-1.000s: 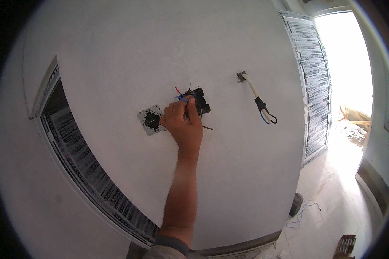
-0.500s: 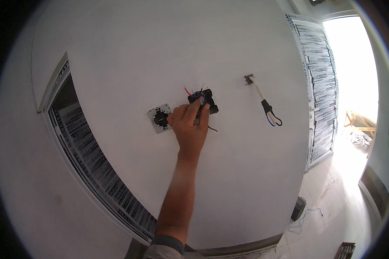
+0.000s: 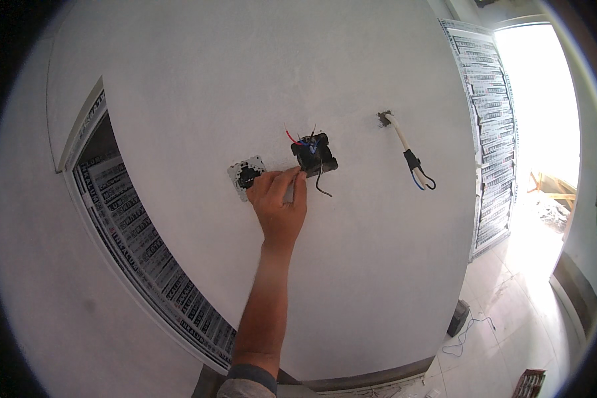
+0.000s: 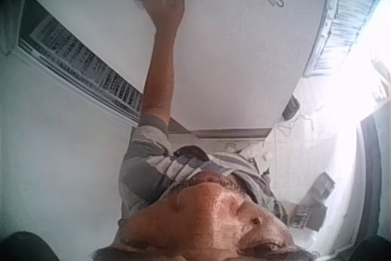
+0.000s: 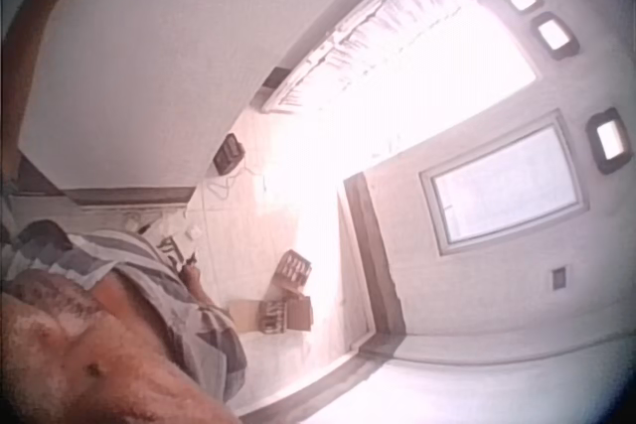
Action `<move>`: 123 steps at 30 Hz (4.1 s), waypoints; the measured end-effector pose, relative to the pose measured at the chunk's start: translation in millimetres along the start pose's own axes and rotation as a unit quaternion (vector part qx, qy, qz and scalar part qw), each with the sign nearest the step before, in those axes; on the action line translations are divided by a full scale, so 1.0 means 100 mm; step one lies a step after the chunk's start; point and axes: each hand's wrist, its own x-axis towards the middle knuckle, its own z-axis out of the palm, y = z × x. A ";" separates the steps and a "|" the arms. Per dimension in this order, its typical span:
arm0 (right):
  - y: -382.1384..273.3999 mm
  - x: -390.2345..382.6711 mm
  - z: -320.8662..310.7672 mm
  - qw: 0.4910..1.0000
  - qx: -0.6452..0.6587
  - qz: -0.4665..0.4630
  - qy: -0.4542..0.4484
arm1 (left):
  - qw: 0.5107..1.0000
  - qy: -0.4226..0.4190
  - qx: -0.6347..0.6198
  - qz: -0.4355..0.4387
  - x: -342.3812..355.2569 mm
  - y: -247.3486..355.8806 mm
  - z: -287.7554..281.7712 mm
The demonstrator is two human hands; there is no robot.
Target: The person installs a wall-mounted electrical fixture by securing it to the wall with a screwdriver, then uses pliers to strip and connect wires to the fixture terminals. The person works on a single fixture mounted on a white wall in a room under construction.
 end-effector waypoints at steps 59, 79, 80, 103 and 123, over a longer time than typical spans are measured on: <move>-2.31 0.98 -3.44 0.862 0.457 -0.130 0.180 | 0.991 0.046 -0.028 0.121 0.42 -0.04 0.32; -5.57 1.27 -8.00 0.550 0.529 -0.429 0.483 | 0.994 0.049 -0.049 0.088 0.42 -0.02 0.36; -5.59 1.29 -8.04 0.549 0.525 -0.427 0.489 | 0.994 0.048 -0.051 0.088 0.42 -0.02 0.36; -5.53 1.43 -8.42 0.573 0.544 -0.447 0.418 | 0.995 0.070 -0.044 0.047 0.44 0.00 0.39; -5.49 1.47 -8.44 0.596 0.440 -0.484 0.465 | 0.991 0.063 -0.118 -0.014 0.52 0.03 0.29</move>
